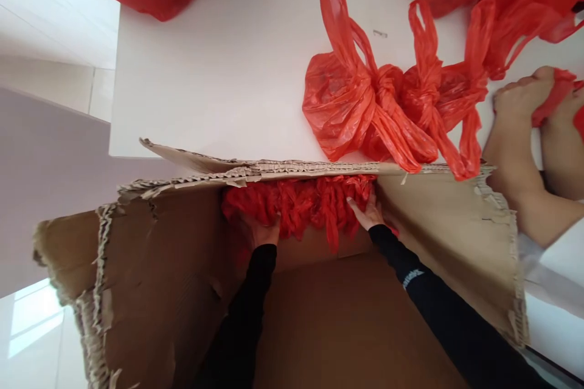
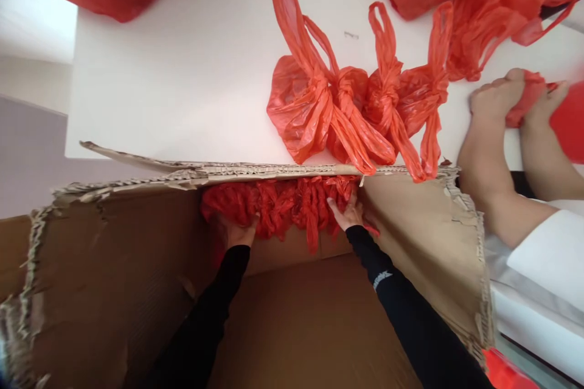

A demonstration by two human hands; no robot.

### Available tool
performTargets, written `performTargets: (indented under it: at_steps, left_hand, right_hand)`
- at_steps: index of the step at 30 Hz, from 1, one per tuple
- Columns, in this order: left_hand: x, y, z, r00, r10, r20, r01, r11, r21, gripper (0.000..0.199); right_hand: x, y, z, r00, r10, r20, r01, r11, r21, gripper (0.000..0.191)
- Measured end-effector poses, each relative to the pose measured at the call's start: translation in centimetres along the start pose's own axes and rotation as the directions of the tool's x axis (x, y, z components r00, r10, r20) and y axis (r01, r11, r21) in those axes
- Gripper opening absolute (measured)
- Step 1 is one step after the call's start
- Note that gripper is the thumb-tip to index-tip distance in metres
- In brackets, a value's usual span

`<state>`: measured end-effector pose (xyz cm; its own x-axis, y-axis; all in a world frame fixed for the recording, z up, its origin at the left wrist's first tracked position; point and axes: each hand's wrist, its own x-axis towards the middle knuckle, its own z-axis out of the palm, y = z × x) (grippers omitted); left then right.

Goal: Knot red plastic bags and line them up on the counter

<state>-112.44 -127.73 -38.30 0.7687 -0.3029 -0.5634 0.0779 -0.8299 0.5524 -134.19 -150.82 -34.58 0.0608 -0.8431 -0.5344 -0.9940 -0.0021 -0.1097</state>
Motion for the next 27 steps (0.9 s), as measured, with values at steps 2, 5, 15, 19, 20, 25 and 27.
performTargets:
  at_steps: [2,5,15,19,20,25,27]
  left_hand:
    - [-0.3,1.0,2.0,0.998,-0.023,-0.056,0.025,0.999,0.03,0.065]
    - [-0.4,2.6,5.3,0.993,-0.042,-0.114,0.051,0.996,0.078,0.073]
    - [1.7,4.3,6.7,0.961,-0.111,-0.254,0.19,0.93,0.313,0.068]
    - [2.1,4.3,5.1,0.971,-0.089,-0.223,0.168,0.916,0.365,0.059]
    - [2.2,4.4,4.8,0.973,-0.088,-0.211,0.164,0.914,0.372,0.057]
    - [2.3,4.6,3.0,0.984,-0.114,-0.139,0.158,0.915,0.37,0.05]
    - [2.2,4.4,2.1,0.984,-0.142,-0.107,0.172,0.919,0.354,0.047]
  right_hand:
    - [-0.3,-1.2,2.0,1.0,-0.008,0.025,0.008,1.0,0.025,0.115]
    - [-1.0,-2.8,4.7,0.998,-0.035,0.044,0.035,0.999,0.011,0.131]
    - [1.2,-2.0,5.5,0.987,-0.046,-0.154,0.005,0.967,-0.257,0.086]
    - [1.7,-1.8,5.1,0.987,-0.066,-0.147,0.019,0.953,-0.304,0.084]
    - [1.9,-1.9,5.1,0.988,-0.071,-0.137,0.026,0.952,-0.306,0.081]
    - [3.1,-1.6,4.9,0.992,-0.119,-0.035,0.104,0.953,-0.284,0.053]
    - [3.3,-0.9,4.4,0.992,-0.122,-0.017,0.113,0.955,-0.275,0.048]
